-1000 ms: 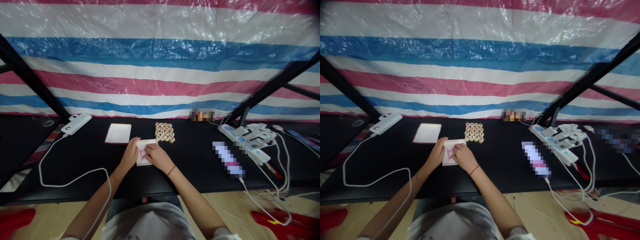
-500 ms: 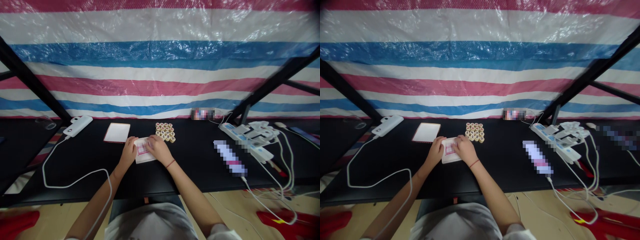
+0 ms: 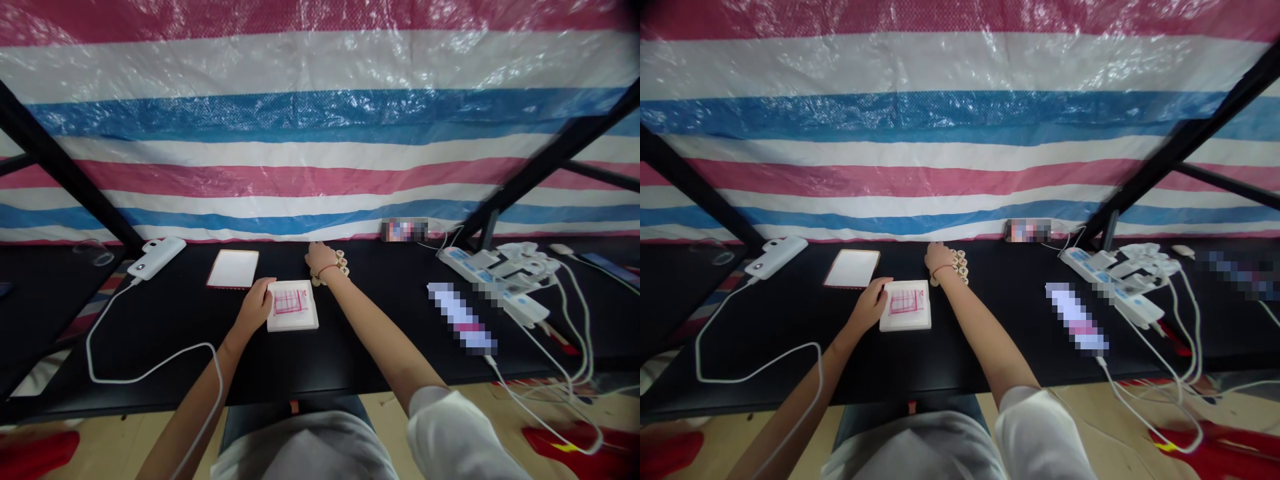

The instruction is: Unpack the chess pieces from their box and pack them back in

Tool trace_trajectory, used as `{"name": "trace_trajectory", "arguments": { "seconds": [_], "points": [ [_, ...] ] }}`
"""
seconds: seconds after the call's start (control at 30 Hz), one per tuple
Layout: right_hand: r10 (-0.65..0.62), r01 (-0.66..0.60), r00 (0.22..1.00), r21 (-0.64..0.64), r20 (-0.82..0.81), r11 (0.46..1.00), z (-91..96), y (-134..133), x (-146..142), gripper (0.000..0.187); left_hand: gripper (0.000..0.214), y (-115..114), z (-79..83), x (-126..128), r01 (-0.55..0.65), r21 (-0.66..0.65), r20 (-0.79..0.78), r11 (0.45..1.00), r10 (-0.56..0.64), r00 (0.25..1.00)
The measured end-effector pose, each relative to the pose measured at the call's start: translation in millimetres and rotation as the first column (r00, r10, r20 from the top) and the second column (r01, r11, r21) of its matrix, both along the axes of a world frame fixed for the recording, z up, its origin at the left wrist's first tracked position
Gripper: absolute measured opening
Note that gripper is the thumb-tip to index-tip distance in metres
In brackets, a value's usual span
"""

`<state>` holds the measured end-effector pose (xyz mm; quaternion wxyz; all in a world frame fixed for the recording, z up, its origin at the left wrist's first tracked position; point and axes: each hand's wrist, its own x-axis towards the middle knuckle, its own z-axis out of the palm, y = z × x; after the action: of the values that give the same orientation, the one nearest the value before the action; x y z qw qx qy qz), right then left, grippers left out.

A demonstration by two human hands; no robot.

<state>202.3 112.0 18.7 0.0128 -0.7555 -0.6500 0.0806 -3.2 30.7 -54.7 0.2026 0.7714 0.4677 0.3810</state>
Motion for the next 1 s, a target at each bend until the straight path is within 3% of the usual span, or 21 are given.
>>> {"name": "trace_trajectory", "arguments": {
  "seconds": [0.27,0.4,0.53,0.77,1.0],
  "points": [
    [0.033,-0.033,0.999,0.046,-0.012,0.998,2.5,-3.5,-5.8,0.023,0.035,-5.1,3.5,0.5,-0.001,-0.042,0.014,0.999,0.001,1.000],
    [0.124,-0.100,0.987,0.209,-0.104,0.973,8.2,-23.5,-15.0,0.028,0.041,-6.0,5.7,2.5,0.002,-0.095,-0.021,0.996,-0.004,1.000],
    [0.330,-0.175,0.877,0.406,-0.349,0.897,-0.6,-56.4,-24.7,0.028,0.058,-2.6,5.0,2.4,0.043,-0.108,-0.067,0.993,-0.051,0.996],
    [0.459,-0.129,0.617,0.494,-0.639,0.860,-26.3,-88.3,-30.9,0.024,0.053,-1.5,4.5,-0.4,0.090,-0.113,-0.151,0.989,-0.107,0.983],
    [0.456,-0.112,0.547,0.479,-0.702,0.871,-35.1,-93.2,-29.1,0.028,0.054,-7.7,5.8,0.6,0.107,-0.070,-0.033,0.992,-0.110,0.993]
  ]
}}
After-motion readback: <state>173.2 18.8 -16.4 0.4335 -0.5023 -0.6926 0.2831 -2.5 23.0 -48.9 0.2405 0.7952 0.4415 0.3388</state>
